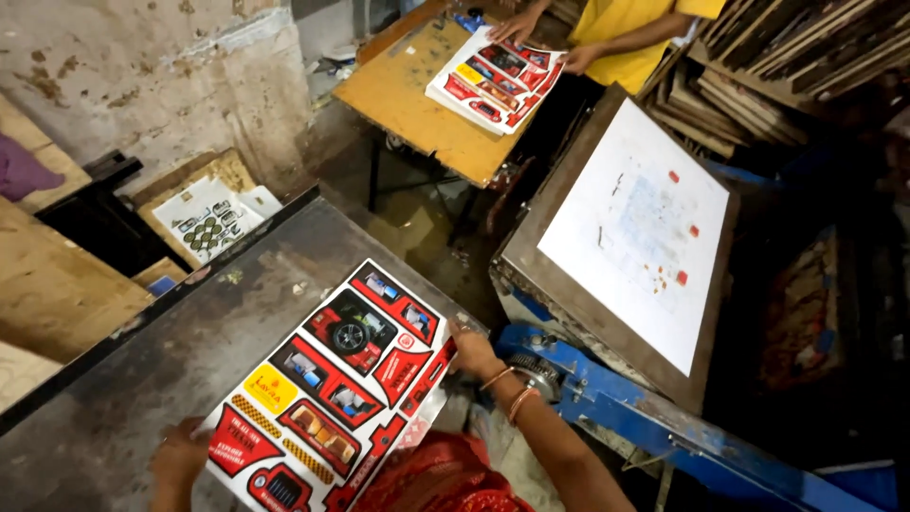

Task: Feeding printed label sheets into a machine for processing.

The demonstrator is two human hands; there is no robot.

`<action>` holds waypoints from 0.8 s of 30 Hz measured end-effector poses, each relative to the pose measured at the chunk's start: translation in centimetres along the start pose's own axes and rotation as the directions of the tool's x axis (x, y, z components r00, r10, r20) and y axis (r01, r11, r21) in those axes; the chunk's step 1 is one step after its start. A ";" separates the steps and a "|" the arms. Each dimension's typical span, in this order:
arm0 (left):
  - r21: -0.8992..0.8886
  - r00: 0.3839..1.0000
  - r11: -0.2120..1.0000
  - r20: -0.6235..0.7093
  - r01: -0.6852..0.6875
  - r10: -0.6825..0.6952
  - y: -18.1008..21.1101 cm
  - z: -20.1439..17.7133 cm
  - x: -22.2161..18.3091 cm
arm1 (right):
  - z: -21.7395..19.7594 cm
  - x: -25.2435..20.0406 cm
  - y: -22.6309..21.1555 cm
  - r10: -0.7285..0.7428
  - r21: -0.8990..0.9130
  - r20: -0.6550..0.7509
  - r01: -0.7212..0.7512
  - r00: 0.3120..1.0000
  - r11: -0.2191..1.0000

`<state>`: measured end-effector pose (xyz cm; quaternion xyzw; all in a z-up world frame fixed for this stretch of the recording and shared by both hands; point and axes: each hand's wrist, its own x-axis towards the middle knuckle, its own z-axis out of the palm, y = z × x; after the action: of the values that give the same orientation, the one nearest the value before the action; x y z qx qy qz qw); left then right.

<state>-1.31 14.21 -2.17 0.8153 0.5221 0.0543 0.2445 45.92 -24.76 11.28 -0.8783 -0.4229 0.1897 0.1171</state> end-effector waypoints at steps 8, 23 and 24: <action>-0.002 0.994 0.999 -0.106 -0.034 0.034 1.4 0.2 -0.6 | 1.9 0.5 1.5 -0.070 0.009 -0.064 0.071 0.995 0.997; -0.454 0.937 0.891 0.299 -0.025 0.179 40.8 -11.9 -14.6 | 1.6 -3.7 3.9 -0.191 0.248 -0.221 0.245 0.956 0.937; -0.453 0.937 0.891 0.298 -0.030 0.183 43.6 -11.9 -16.5 | 2.1 -4.3 4.5 -0.189 0.249 -0.225 0.244 0.956 0.937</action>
<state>23.15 -10.80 30.84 0.7636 0.4009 0.0465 0.5040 45.67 -30.78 8.74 -0.8159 -0.4734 0.1439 0.2991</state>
